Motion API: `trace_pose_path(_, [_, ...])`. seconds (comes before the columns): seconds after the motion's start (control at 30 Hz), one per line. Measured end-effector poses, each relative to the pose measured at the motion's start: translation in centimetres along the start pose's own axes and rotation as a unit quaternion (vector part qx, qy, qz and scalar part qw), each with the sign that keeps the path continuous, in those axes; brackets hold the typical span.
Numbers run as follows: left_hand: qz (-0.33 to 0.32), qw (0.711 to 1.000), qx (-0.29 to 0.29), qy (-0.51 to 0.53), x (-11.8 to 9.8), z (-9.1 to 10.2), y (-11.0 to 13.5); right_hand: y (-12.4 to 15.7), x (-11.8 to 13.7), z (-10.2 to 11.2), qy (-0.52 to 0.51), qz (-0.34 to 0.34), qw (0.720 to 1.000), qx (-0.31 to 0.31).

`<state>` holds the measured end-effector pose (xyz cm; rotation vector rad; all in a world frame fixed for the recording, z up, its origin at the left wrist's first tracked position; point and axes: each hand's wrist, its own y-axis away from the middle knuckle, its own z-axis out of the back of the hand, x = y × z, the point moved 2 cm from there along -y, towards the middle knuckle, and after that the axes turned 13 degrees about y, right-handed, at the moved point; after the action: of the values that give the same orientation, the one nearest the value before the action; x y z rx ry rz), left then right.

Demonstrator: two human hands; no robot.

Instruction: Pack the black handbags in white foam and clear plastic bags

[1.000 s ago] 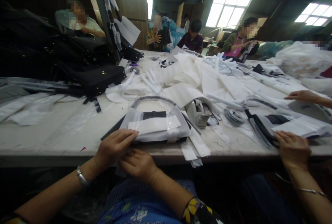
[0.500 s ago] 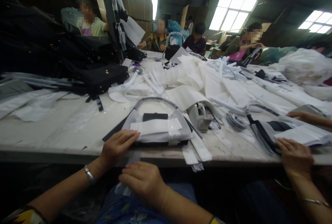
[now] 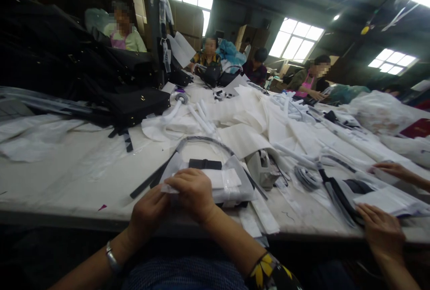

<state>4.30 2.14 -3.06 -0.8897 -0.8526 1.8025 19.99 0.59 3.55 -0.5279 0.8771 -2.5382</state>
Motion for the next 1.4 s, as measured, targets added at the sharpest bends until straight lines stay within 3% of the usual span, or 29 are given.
trace_pose_path(0.13, [0.01,1.0,0.001,0.01,-0.1,0.0,0.1,0.0,-1.8,-1.1,-0.026,-0.138,0.99,0.025])
trace_pose_path(0.27, [0.055,0.998,0.024,0.032,-0.2,0.2,0.1,0.0,-3.3,-2.2,-0.024,-0.26,0.96,0.103])
trace_pose_path(0.4, [0.056,0.995,0.059,0.055,-0.2,0.4,0.3,-0.8,-4.1,-2.6,0.007,-0.262,0.947,0.188])
trace_pose_path(0.57, [0.012,0.994,0.105,0.029,-0.4,0.6,0.5,-1.6,-4.9,-2.7,0.05,-0.29,0.926,0.237])
trace_pose_path(0.73, [0.034,0.982,0.183,0.028,-1.2,0.7,-0.4,-2.2,-5.7,-3.6,0.077,-0.283,0.924,0.246])
trace_pose_path(0.87, [0.056,0.982,0.18,0.017,-1.6,0.6,-1.0,-2.7,-5.6,-3.5,0.087,-0.257,0.937,0.222])
trace_pose_path(0.93, [0.046,0.985,0.166,0.006,-1.5,0.4,-1.0,-2.3,-5.7,-1.7,0.048,-0.235,0.956,0.171])
trace_pose_path(1.03, [0.028,0.989,0.147,0.0,-1.1,0.0,-0.6,0.0,-7.4,3.8,0.009,-0.256,0.965,0.058])
trace_pose_path(1.13, [0.019,0.991,0.135,-0.003,-0.6,-0.2,-0.2,3.7,-11.4,10.9,0.05,-0.392,0.918,-0.011])
trace_pose_path(1.2, [0.013,0.991,0.13,-0.006,-0.5,-0.4,0.0,6.0,-14.7,14.7,0.056,-0.491,0.869,-0.009])
trace_pose_path(1.27, [0.004,0.992,0.126,-0.011,-0.4,-0.5,0.1,7.3,-17.8,16.9,0.033,-0.545,0.838,0.019])
trace_pose_path(1.4, [-0.012,0.992,0.124,-0.024,-0.2,-0.6,0.1,7.3,-22.2,16.9,-0.079,-0.608,0.783,0.101])
